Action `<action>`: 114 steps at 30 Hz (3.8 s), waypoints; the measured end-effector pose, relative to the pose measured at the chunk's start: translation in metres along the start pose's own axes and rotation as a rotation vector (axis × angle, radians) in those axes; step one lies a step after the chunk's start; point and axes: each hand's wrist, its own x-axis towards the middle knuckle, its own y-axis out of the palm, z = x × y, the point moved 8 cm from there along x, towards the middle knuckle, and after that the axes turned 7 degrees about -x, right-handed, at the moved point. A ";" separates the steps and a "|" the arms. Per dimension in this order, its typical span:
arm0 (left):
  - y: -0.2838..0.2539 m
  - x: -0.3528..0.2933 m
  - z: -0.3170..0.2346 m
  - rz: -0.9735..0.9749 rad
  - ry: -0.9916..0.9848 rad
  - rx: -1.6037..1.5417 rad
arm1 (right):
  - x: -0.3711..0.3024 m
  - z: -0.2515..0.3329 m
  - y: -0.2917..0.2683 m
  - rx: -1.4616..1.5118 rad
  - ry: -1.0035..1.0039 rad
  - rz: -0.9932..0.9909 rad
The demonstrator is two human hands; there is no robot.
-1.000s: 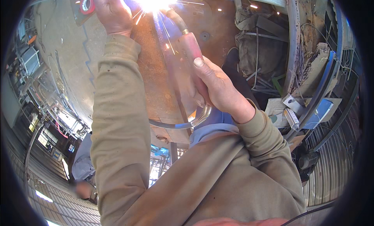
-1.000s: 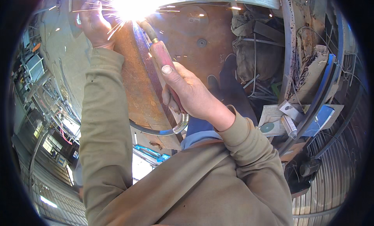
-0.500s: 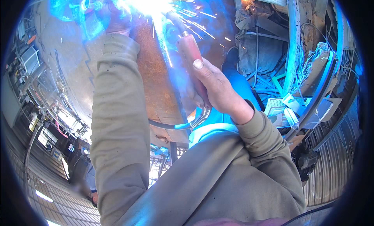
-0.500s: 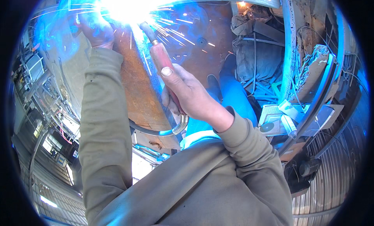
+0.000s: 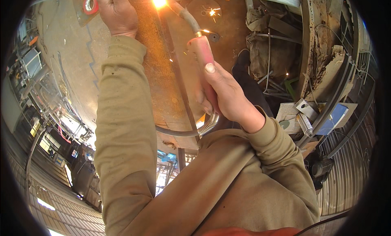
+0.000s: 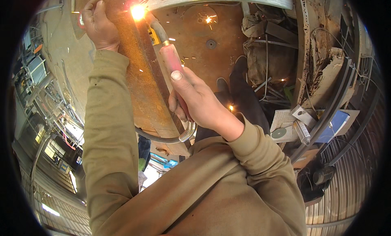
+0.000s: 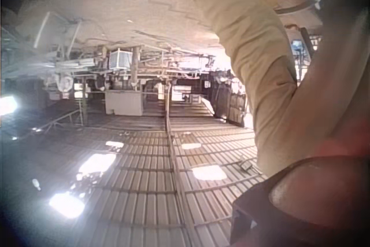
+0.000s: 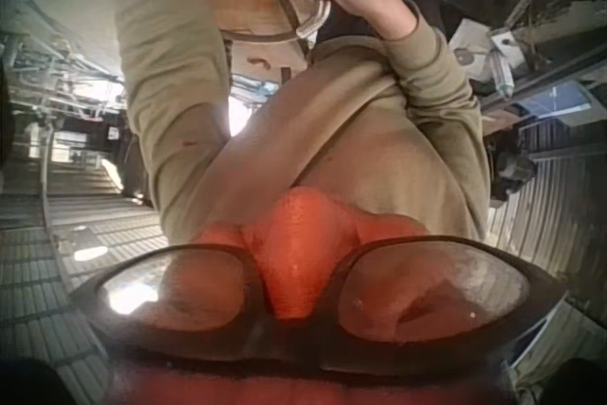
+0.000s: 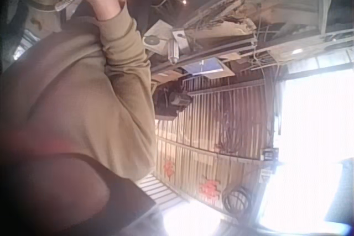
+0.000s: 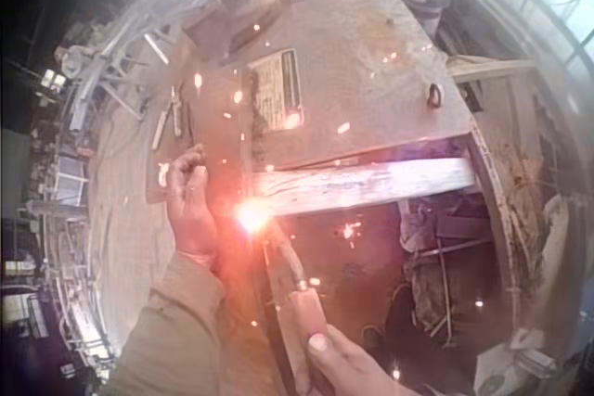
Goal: The person welds a metal frame using a handheld welding torch, moving along the seam to join metal pieces. The person holds the frame with one hand while guiding the torch with the other, producing sparks and bright light during welding.
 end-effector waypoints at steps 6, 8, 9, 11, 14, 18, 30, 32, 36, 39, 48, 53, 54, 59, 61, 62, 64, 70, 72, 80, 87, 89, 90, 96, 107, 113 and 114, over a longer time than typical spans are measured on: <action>-0.001 0.000 -0.002 0.011 0.009 -0.023 | 0.001 -0.001 0.000 -0.040 0.009 0.029; -0.001 0.000 0.001 0.016 -0.025 -0.089 | 0.003 -0.001 0.000 -0.049 -0.010 0.033; -0.001 0.000 0.003 0.019 -0.045 -0.127 | 0.004 0.000 0.001 -0.047 -0.036 0.033; -0.001 0.000 0.005 0.028 -0.077 -0.180 | 0.005 -0.002 0.000 -0.033 -0.011 0.052; -0.001 0.000 0.005 0.037 -0.097 -0.202 | 0.005 -0.001 0.000 -0.050 -0.005 0.055; 0.003 -0.001 0.010 0.038 -0.173 -0.270 | 0.004 0.001 0.002 -0.043 -0.011 0.042; 0.003 0.003 -0.004 0.013 -0.020 -0.062 | -0.016 -0.006 -0.020 0.130 -0.091 -0.156; 0.009 0.004 -0.013 0.048 0.016 -0.028 | -0.024 -0.012 -0.020 0.148 -0.098 -0.176; 0.002 0.001 -0.002 -0.046 -0.132 -0.038 | -0.045 -0.031 -0.019 0.233 -0.063 -0.222; 0.001 0.001 -0.002 0.027 0.008 0.034 | -0.060 -0.045 -0.013 0.272 -0.083 -0.210; -0.017 0.001 0.003 0.022 -0.207 -0.218 | -0.038 -0.043 -0.007 0.215 -0.061 -0.094; -0.029 -0.055 -0.028 0.058 -0.109 0.183 | 0.002 -0.035 -0.007 0.262 0.010 -0.013; -0.035 -0.065 -0.028 0.026 -0.150 0.217 | 0.007 -0.034 -0.006 0.265 0.009 0.000; -0.034 -0.099 -0.010 -0.057 -0.394 0.038 | 0.015 -0.039 -0.006 0.276 0.005 0.051; -0.035 -0.099 -0.013 -0.099 -0.317 0.116 | 0.016 -0.039 -0.007 0.271 -0.019 0.094; -0.034 -0.098 -0.014 -0.101 -0.283 0.158 | 0.017 -0.040 -0.010 0.290 -0.012 0.091; -0.036 -0.099 -0.009 -0.120 -0.298 0.147 | 0.017 -0.041 -0.012 0.327 0.002 0.109; -0.040 -0.099 -0.003 -0.155 -0.310 0.073 | 0.019 -0.039 -0.021 0.236 0.028 0.087; -0.038 -0.100 -0.005 -0.159 -0.317 0.059 | 0.019 -0.037 -0.021 0.237 0.025 0.096; -0.039 -0.099 -0.011 -0.155 -0.318 0.104 | 0.003 -0.039 -0.023 0.394 -0.059 0.093; -0.033 -0.103 -0.011 -0.170 -0.370 0.010 | 0.013 -0.056 -0.024 0.403 -0.004 0.174; -0.031 -0.103 -0.013 -0.173 -0.366 -0.002 | 0.016 -0.056 -0.023 0.433 -0.012 0.199; -0.030 -0.103 -0.014 -0.166 -0.349 -0.010 | 0.018 -0.055 -0.021 0.451 -0.032 0.230; -0.036 -0.099 -0.011 -0.116 -0.279 0.060 | 0.029 -0.054 -0.020 0.423 -0.040 0.247; -0.036 -0.098 -0.013 -0.115 -0.240 0.078 | 0.023 -0.047 -0.017 0.337 0.024 0.139; -0.039 -0.101 -0.010 -0.152 -0.260 0.064 | 0.022 -0.047 -0.013 0.388 0.014 0.165; -0.041 -0.100 -0.008 -0.177 -0.266 0.086 | 0.020 -0.049 -0.013 0.422 0.023 0.157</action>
